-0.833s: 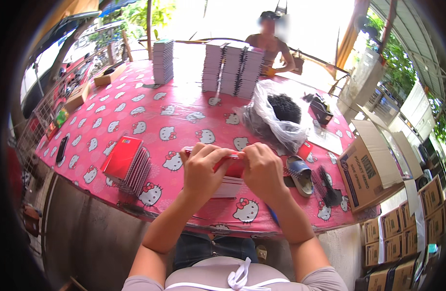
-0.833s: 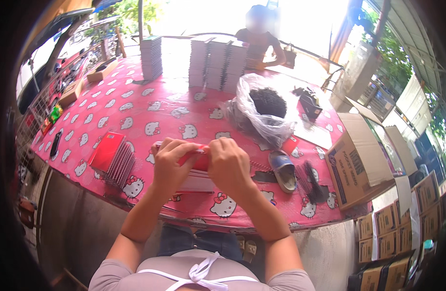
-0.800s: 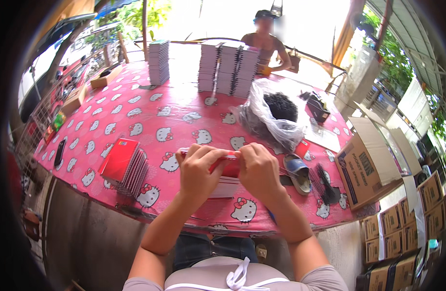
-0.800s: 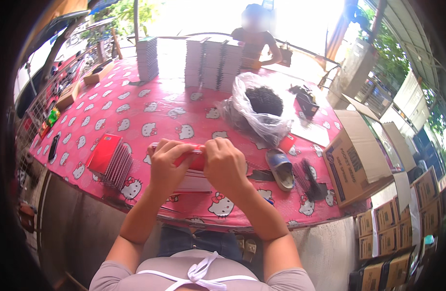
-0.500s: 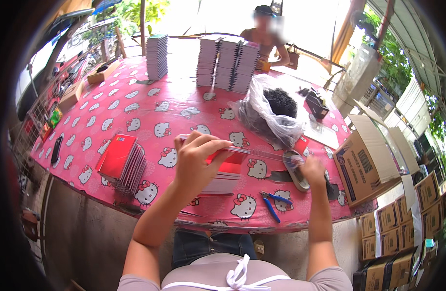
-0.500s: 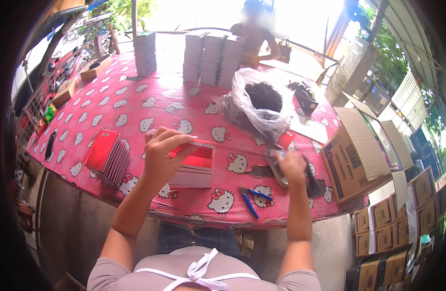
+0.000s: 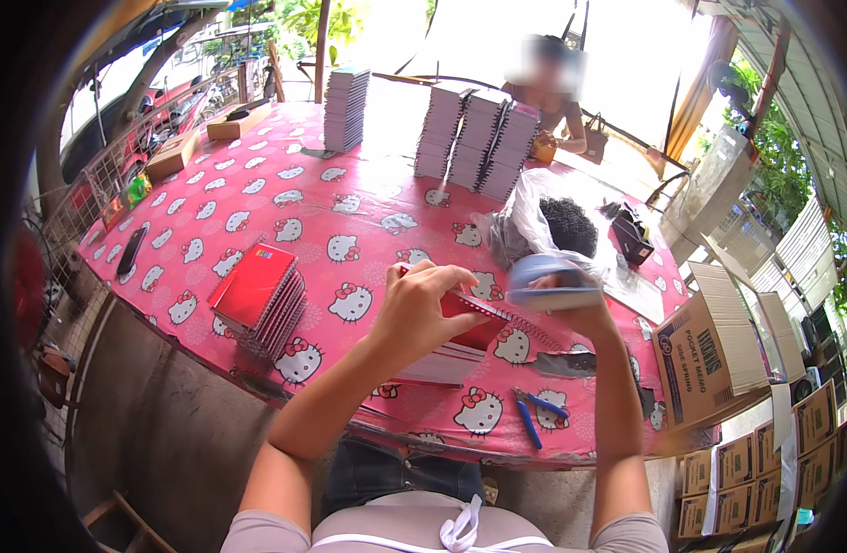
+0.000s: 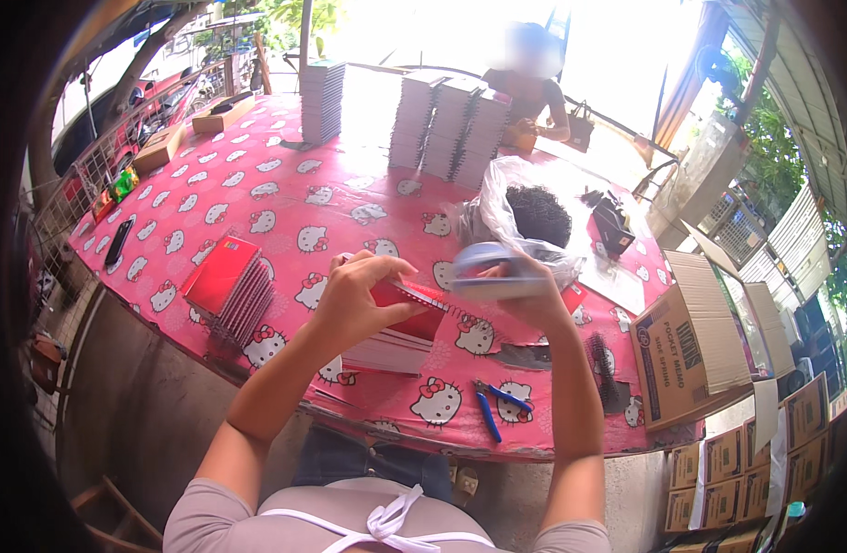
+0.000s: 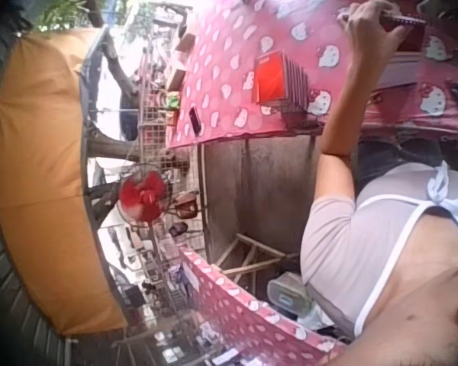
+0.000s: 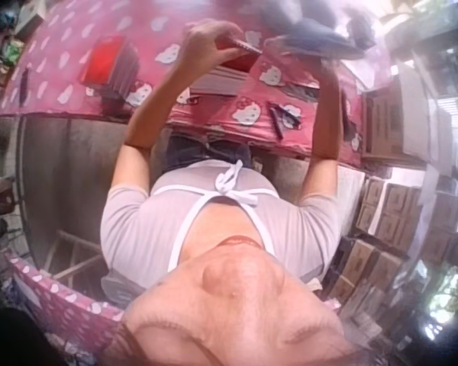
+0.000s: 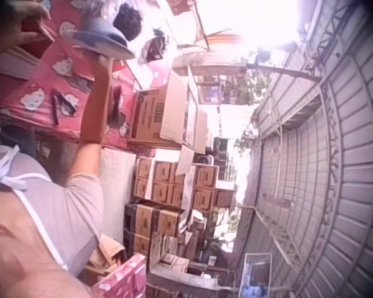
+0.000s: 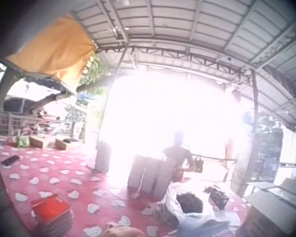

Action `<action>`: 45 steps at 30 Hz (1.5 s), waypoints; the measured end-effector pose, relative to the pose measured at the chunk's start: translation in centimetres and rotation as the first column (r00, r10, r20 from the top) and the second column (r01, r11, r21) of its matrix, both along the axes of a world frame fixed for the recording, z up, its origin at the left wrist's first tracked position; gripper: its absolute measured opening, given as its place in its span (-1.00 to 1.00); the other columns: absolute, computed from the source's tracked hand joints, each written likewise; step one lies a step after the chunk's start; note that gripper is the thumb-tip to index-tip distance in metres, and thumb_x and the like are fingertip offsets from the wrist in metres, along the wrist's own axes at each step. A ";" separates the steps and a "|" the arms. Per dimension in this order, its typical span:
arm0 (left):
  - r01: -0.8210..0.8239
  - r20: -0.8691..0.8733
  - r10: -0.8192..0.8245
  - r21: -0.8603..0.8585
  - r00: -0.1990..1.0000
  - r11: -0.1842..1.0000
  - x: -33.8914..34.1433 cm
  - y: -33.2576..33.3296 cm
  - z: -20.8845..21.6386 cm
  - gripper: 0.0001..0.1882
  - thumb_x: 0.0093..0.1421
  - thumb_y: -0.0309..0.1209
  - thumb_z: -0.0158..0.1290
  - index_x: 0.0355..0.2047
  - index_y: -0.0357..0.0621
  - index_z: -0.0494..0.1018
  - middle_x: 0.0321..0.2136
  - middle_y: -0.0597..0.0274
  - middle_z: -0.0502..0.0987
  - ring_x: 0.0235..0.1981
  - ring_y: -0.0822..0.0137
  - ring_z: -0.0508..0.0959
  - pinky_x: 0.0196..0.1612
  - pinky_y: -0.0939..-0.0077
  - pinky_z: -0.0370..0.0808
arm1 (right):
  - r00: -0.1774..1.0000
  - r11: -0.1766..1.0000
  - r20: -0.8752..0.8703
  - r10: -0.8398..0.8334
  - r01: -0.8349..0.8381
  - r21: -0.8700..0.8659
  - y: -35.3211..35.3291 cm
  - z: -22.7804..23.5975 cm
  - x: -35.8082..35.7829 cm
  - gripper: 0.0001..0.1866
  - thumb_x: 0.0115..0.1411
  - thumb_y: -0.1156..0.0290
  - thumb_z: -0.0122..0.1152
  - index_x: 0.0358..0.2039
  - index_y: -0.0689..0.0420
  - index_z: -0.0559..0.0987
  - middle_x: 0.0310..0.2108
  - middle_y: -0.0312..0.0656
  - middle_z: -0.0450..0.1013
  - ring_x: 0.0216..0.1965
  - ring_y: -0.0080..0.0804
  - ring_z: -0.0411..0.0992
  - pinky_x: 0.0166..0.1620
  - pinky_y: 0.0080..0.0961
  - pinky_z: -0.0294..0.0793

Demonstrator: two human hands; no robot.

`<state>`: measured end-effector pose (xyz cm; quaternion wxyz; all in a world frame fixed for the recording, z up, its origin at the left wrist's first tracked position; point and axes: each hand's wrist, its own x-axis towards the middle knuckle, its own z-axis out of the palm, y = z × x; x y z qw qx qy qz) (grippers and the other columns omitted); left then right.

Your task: The person threads a metal spiral coil through the pre-punched holes of a red notebook, then uses a pair of pliers to bend and crimp the ends of the wire.

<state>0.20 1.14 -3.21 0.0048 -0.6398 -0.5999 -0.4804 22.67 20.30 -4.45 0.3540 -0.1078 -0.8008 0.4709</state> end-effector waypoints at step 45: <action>0.221 -0.036 -0.220 0.280 0.975 0.934 0.4 -3.4 -4.5 -0.77 0.05 -0.66 0.12 -0.26 -0.20 0.54 -0.17 0.05 0.57 -0.21 0.19 0.59 -0.16 0.46 0.56 | 0.498 0.520 0.309 -0.810 0.367 0.771 -15.7 -15.1 7.6 -0.38 0.08 0.11 0.25 0.05 0.24 0.38 -0.12 0.07 0.35 -0.07 0.00 0.31 0.03 -0.17 0.28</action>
